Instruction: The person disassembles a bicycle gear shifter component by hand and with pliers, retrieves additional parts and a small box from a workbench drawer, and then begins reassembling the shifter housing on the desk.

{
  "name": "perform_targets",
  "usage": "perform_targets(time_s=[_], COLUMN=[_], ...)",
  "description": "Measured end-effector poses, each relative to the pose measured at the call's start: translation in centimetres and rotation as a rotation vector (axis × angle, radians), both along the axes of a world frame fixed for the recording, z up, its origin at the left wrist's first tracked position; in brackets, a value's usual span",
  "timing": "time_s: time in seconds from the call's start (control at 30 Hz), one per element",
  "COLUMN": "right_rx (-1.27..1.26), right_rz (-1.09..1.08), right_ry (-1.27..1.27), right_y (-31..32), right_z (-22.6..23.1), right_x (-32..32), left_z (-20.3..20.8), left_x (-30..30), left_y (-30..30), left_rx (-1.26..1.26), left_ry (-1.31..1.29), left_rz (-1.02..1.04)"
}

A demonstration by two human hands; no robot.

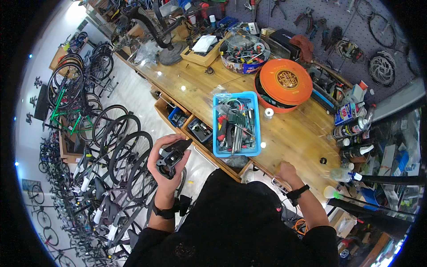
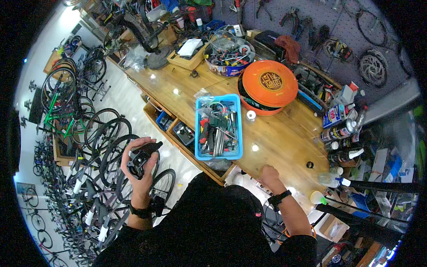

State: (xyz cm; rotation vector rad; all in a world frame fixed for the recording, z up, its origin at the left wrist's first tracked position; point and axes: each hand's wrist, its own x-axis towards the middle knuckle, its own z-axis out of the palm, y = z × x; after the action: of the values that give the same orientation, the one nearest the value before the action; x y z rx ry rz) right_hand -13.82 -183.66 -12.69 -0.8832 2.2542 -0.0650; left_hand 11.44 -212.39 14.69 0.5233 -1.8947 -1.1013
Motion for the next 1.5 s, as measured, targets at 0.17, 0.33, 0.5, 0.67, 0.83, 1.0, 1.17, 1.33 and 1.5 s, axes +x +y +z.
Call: perform_targets(time_s=[0.17, 0.33, 0.5, 0.67, 0.83, 1.0, 1.17, 1.33, 1.5], right_rx=[0.107, 0.191, 0.294, 0.324, 0.177, -0.046, -0.360, -0.482, -0.284], right_rz=[-0.001, 0.000, -0.251, -0.270, -0.195, -0.384, -0.263, -0.077, -0.135], right_ry=[0.010, 0.022, -0.054, -0.063, -0.028, -0.115, -0.155, 0.037, 0.112], right_y=[-0.1, -1.3, -1.9, -3.0, -3.9, -15.4, -29.7, -40.5, -47.2], right_z=[-0.3, 0.7, 1.1, 2.7, 4.2, 15.1, 20.4, 13.1, 6.9], right_x=[-0.2, 0.6, 1.5, 1.8, -1.5, -6.6, -11.1, -19.5, -24.3], left_z=[-1.9, -4.6, -8.3, -10.1, -11.2, -12.0, -12.6, -12.7, -14.4], left_x=[-0.2, -0.7, -2.6, -5.5, -7.9, -10.5, -12.0, -12.6, -11.0], left_y=[-4.2, -10.1, -16.0, -20.9, -23.9, -25.4, -26.4, -27.5, -29.0], left_rx=[0.012, -0.014, 0.110, 0.166, 0.225, 0.276, 0.324, 0.337, 0.276], left_ry=[-0.056, -0.118, -0.164, -0.190, -0.167, -0.169, -0.206, -0.219, -0.266], left_rz=[0.004, 0.010, -0.094, -0.147, -0.188, -0.233, -0.242, -0.219, -0.193])
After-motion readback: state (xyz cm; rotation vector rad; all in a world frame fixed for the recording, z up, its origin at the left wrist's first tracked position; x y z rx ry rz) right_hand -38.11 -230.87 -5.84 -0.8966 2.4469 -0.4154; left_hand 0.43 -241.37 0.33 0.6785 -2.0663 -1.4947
